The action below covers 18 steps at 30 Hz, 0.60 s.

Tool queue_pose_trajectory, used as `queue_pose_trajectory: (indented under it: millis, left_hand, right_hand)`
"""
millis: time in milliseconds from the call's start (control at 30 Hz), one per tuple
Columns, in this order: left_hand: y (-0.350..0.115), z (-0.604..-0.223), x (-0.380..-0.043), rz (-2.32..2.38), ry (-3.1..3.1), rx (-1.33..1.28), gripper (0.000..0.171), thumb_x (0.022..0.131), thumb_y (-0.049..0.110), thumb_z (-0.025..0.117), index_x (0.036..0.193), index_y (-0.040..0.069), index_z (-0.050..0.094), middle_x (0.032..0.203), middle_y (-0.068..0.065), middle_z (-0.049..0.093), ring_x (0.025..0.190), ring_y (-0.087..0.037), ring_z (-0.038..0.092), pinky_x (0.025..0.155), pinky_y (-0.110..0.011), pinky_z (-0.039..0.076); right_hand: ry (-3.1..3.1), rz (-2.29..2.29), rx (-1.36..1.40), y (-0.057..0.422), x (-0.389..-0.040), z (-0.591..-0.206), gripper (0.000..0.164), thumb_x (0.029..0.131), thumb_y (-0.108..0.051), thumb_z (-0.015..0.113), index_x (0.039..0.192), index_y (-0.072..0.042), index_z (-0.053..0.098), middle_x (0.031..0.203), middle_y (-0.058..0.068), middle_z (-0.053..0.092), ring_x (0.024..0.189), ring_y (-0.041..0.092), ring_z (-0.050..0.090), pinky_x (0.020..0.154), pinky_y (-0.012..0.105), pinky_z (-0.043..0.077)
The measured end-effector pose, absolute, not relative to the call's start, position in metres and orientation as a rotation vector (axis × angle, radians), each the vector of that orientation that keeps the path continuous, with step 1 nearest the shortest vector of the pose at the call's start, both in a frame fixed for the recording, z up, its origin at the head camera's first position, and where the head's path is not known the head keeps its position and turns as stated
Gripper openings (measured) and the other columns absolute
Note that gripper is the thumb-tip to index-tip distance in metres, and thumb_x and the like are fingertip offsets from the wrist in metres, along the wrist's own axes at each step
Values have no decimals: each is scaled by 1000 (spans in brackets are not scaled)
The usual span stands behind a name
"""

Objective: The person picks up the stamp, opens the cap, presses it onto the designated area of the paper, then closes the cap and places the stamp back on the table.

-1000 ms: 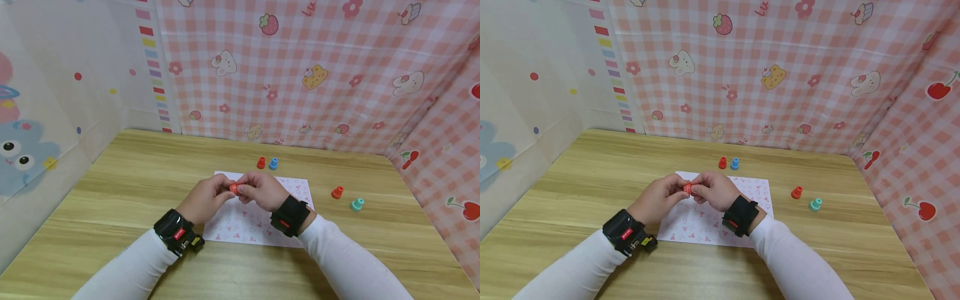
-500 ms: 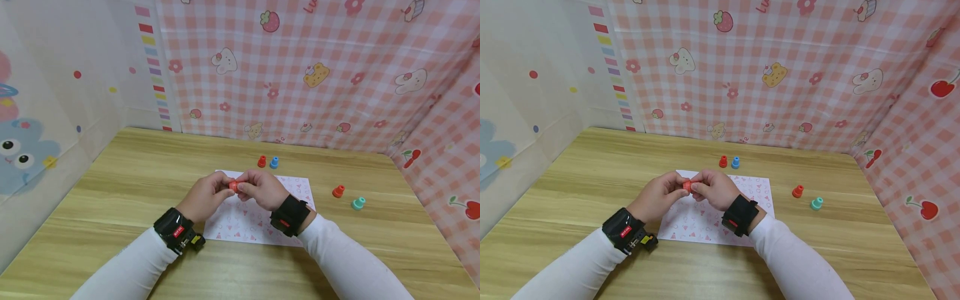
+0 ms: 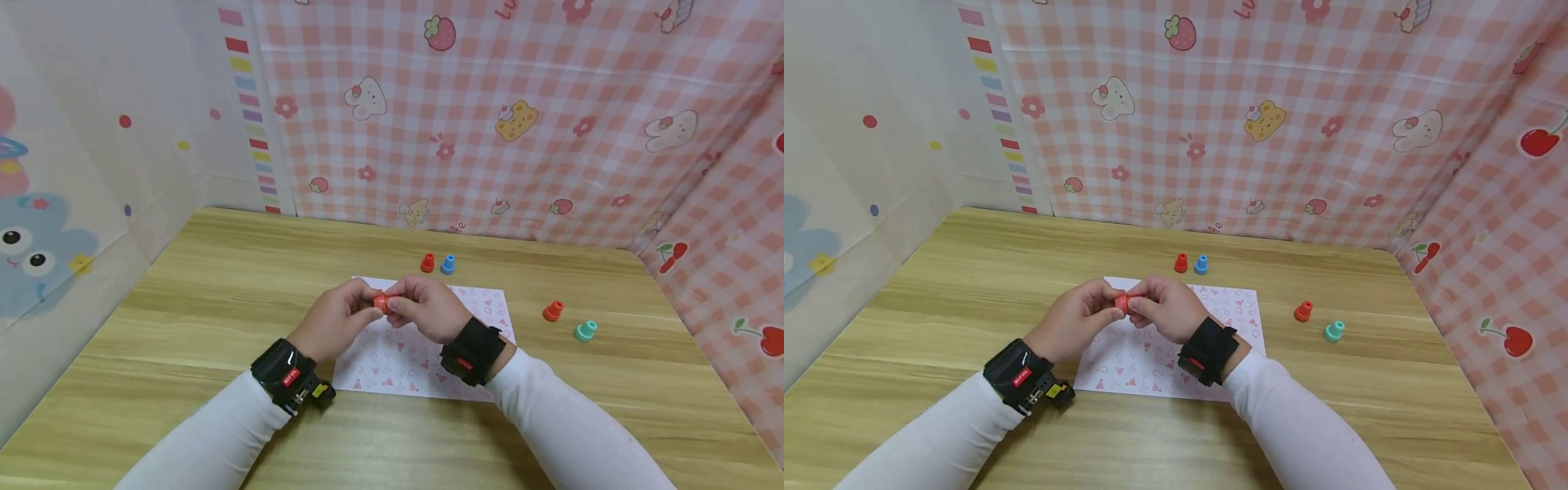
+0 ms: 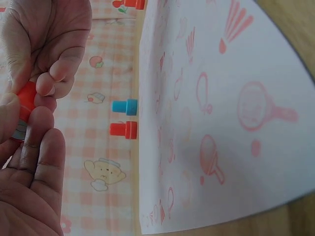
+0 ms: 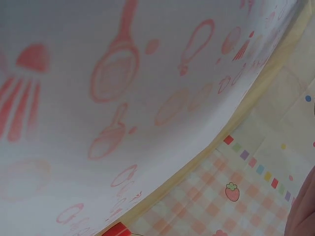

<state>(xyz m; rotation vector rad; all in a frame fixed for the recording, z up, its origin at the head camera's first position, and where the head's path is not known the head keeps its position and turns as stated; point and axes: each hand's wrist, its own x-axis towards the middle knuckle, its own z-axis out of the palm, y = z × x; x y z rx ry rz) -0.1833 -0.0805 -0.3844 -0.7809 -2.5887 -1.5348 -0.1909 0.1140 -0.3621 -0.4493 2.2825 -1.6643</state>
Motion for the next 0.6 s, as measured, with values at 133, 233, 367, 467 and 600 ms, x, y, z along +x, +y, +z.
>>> queue_pose_trajectory:
  millis: [133,233,367,467,600]
  left_hand:
    - [-81,-385,-183,-1601,-2590,-753,11,88,17,67,95,20,59,90,7,63,77,-8,56,65,-35,51]
    - [-81,-385,-183,-1675,-2580,-730,10,88,17,67,96,20,59,94,6,63,81,-9,58,69,-36,51]
    - [-81,-384,-183,-1748,-2557,-711,10,88,17,67,96,19,60,96,5,63,84,-10,59,71,-36,52]
    - [-81,-385,-183,-1762,-2549,-705,11,88,17,67,96,19,60,97,4,64,85,-9,59,72,-36,52]
    - [-80,-386,-184,-1770,-2545,-689,11,87,16,68,95,19,60,98,5,64,86,-9,60,74,-35,53]
  right_hand:
    - [2262,-1673,-448,111,-183,-348,11,92,-3,57,99,4,62,86,17,66,77,31,63,73,41,55]
    - [2247,-1679,-422,110,-180,-342,11,92,-1,55,99,5,61,85,16,65,79,32,62,75,43,55]
    - [2215,-1707,-398,112,-188,-355,11,93,-3,55,100,3,61,88,18,65,79,31,63,74,42,55]
    - [2199,-1732,-403,113,-192,-362,12,92,-5,57,101,2,61,90,20,65,78,30,63,73,40,56]
    - [2192,-1758,-413,113,-192,-364,12,92,-6,57,100,2,61,91,20,65,78,29,63,71,38,56]
